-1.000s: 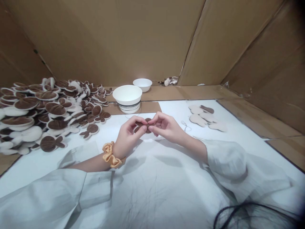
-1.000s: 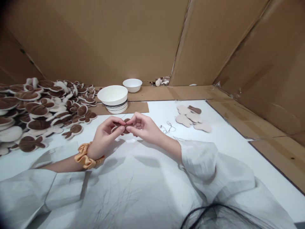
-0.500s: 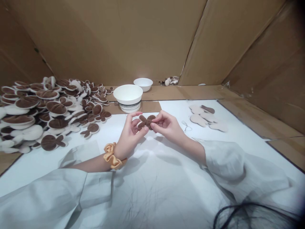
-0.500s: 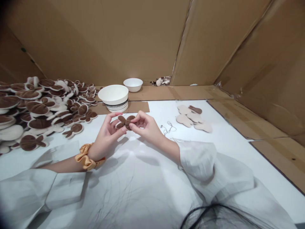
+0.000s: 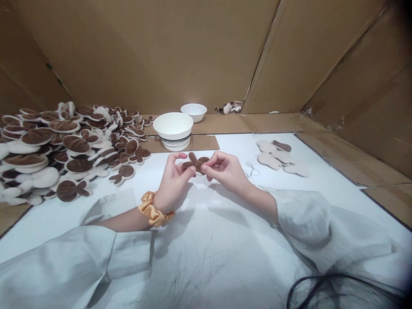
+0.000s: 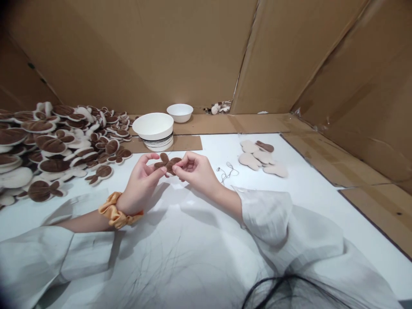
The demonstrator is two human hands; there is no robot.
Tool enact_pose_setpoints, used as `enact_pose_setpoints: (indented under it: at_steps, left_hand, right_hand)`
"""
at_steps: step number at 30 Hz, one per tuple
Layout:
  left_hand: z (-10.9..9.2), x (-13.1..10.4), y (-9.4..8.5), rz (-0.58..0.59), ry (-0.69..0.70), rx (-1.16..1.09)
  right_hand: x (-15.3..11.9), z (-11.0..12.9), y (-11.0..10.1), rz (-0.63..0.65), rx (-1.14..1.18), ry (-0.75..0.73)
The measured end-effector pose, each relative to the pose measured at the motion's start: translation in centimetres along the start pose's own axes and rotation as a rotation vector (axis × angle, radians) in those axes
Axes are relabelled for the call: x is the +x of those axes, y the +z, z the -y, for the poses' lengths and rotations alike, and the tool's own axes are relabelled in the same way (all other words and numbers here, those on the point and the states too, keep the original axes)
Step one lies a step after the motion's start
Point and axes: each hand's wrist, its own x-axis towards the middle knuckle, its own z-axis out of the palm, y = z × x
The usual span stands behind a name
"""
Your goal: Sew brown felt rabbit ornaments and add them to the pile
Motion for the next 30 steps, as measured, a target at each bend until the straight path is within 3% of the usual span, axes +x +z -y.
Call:
enact_pose_setpoints:
  at_steps: [8,18,23,30]
  left_hand:
    - [-0.1,-0.2,-0.3,-0.017,-0.066,0.067]
    - [0.2,0.3,-0.6,-0.004,-0.061,-0.029]
    - [0.3,0.5,-1.5,-0.024,0.064,0.184]
    - [0.1,0.2,-1.8,0.103,0.23,0.38]
  right_hand:
    - [-0.4,-0.5,0.1,-0.03,-0.055,-0.118]
    - [-0.1,-0.9,-0.2,-0.003,-0.097,-0.173]
    - [0.0,-1.1,-0.8,-0.029,-0.095,-0.216]
    - [0.1,-1.3,-0.8,0.063,-0.143,-0.209]
